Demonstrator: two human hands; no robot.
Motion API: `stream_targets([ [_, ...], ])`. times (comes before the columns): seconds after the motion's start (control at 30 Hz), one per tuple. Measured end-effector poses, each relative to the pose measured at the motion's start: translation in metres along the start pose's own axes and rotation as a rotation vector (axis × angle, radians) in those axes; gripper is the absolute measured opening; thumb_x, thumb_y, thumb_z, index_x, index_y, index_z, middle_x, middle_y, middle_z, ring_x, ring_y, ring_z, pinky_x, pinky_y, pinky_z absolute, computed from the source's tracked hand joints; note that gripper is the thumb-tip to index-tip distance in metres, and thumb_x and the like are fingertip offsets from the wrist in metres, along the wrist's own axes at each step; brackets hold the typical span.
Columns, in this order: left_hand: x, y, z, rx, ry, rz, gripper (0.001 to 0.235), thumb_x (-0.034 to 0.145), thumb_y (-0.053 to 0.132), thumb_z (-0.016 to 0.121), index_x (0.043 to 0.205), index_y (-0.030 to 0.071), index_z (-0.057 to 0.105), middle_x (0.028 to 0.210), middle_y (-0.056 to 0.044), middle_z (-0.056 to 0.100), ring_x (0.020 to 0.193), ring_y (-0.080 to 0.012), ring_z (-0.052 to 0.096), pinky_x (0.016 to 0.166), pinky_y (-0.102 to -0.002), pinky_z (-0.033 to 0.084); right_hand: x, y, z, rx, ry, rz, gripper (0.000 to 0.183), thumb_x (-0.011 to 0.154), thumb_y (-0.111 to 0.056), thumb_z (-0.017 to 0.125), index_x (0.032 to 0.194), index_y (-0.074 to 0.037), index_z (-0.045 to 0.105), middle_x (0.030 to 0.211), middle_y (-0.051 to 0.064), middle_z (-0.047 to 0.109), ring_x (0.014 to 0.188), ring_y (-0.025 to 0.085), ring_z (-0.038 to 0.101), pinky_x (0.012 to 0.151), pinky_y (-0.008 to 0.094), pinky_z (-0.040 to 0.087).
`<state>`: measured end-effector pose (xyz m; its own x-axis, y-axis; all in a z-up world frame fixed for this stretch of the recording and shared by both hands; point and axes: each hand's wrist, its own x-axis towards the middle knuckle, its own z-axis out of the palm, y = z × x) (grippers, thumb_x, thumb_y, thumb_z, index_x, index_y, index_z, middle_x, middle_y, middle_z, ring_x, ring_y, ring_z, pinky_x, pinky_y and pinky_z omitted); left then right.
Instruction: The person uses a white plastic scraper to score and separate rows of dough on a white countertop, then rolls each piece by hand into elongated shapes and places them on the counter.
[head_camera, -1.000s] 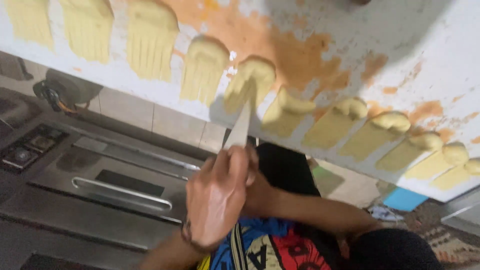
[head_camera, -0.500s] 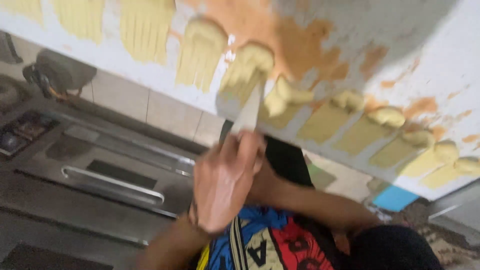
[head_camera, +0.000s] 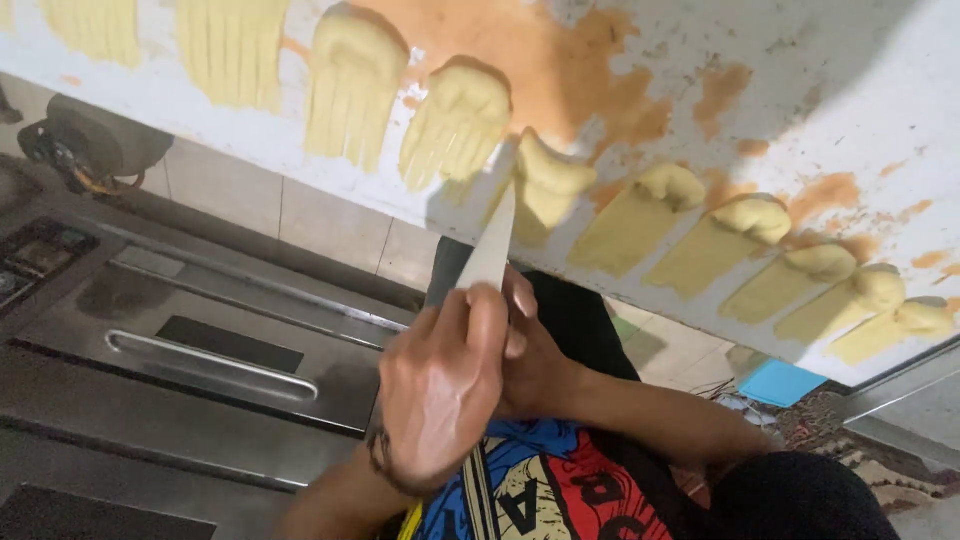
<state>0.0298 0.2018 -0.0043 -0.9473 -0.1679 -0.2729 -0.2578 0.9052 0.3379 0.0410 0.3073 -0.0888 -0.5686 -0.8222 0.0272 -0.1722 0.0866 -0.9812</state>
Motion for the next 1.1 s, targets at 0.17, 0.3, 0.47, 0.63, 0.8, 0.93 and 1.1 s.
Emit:
stream_targets([
  [0.17, -0.001, -0.001, 0.004, 0.006, -0.022, -0.027, 0.014, 0.079, -0.005, 0.038, 0.080, 0.008, 0.042, 0.055, -0.002, 0.041, 0.038, -0.0094, 0.037, 0.028, -0.023, 0.029, -0.023, 0.008, 0.021, -0.012, 0.023, 0.065, 0.019, 0.079, -0.026, 0.049, 0.080, -0.008, 0.043, 0.074, 0.006, 0.041, 0.078, 0.023, 0.042, 0.073, 0.040, 0.028],
  [0.3, -0.025, -0.003, 0.003, 0.162, -0.122, -0.064, 0.014, 0.082, -0.001, 0.047, 0.073, 0.006, 0.039, 0.051, -0.002, 0.038, 0.036, -0.0121, 0.039, 0.024, -0.027, 0.033, -0.021, -0.016, 0.018, 0.117, -0.034, 0.049, 0.055, 0.078, -0.042, 0.050, 0.109, 0.002, 0.041, 0.112, 0.024, 0.039, 0.115, 0.052, 0.020, 0.100, 0.057, 0.018],
  [0.47, -0.002, 0.007, 0.007, 0.142, -0.036, 0.009, 0.009, 0.084, 0.007, 0.049, 0.080, 0.008, 0.041, 0.057, -0.002, 0.041, 0.042, -0.0134, 0.042, 0.031, -0.027, 0.032, -0.042, 0.013, 0.025, 0.033, 0.033, 0.192, 0.022, 0.076, -0.029, 0.058, 0.081, -0.013, 0.044, 0.079, 0.005, 0.044, 0.083, 0.024, 0.040, 0.073, 0.039, 0.028],
  [0.63, -0.015, 0.008, 0.005, 0.078, -0.195, -0.101, 0.013, 0.078, 0.012, 0.053, 0.080, 0.009, 0.040, 0.056, -0.003, 0.042, 0.044, -0.0189, 0.045, 0.027, -0.034, 0.035, -0.031, -0.006, 0.015, 0.045, -0.038, -0.008, 0.033, 0.082, -0.037, 0.038, 0.076, -0.005, 0.043, 0.076, 0.015, 0.042, 0.080, 0.037, 0.038, 0.070, 0.047, 0.028],
  [0.8, 0.003, 0.017, 0.013, 0.097, 0.036, 0.014, 0.011, 0.090, 0.003, 0.038, 0.081, 0.009, 0.041, 0.054, 0.002, 0.034, 0.039, -0.0062, 0.032, 0.029, -0.022, 0.027, -0.020, 0.000, -0.005, 0.147, 0.085, 0.230, 0.027, 0.073, -0.023, 0.060, 0.078, -0.011, 0.037, 0.073, 0.003, 0.035, 0.072, 0.017, 0.038, 0.060, 0.033, 0.030],
  [0.93, -0.017, 0.019, 0.006, 0.002, -0.143, -0.086, 0.007, 0.082, 0.005, 0.049, 0.081, 0.011, 0.046, 0.054, -0.001, 0.042, 0.042, -0.0151, 0.045, 0.028, -0.030, 0.035, -0.031, -0.014, 0.001, 0.106, -0.054, -0.003, 0.027, 0.083, -0.028, 0.036, 0.070, -0.006, 0.045, 0.070, 0.014, 0.044, 0.071, 0.030, 0.043, 0.061, 0.044, 0.028],
  [1.1, -0.003, 0.024, 0.019, -0.050, 0.039, 0.027, 0.009, 0.091, 0.006, 0.043, 0.082, 0.007, 0.044, 0.056, 0.002, 0.043, 0.038, -0.0053, 0.039, 0.029, -0.020, 0.031, -0.015, -0.011, -0.018, 0.105, 0.087, -0.009, 0.026, 0.078, -0.021, 0.046, 0.058, -0.008, 0.035, 0.057, 0.006, 0.034, 0.057, 0.022, 0.038, 0.053, 0.039, 0.026],
])
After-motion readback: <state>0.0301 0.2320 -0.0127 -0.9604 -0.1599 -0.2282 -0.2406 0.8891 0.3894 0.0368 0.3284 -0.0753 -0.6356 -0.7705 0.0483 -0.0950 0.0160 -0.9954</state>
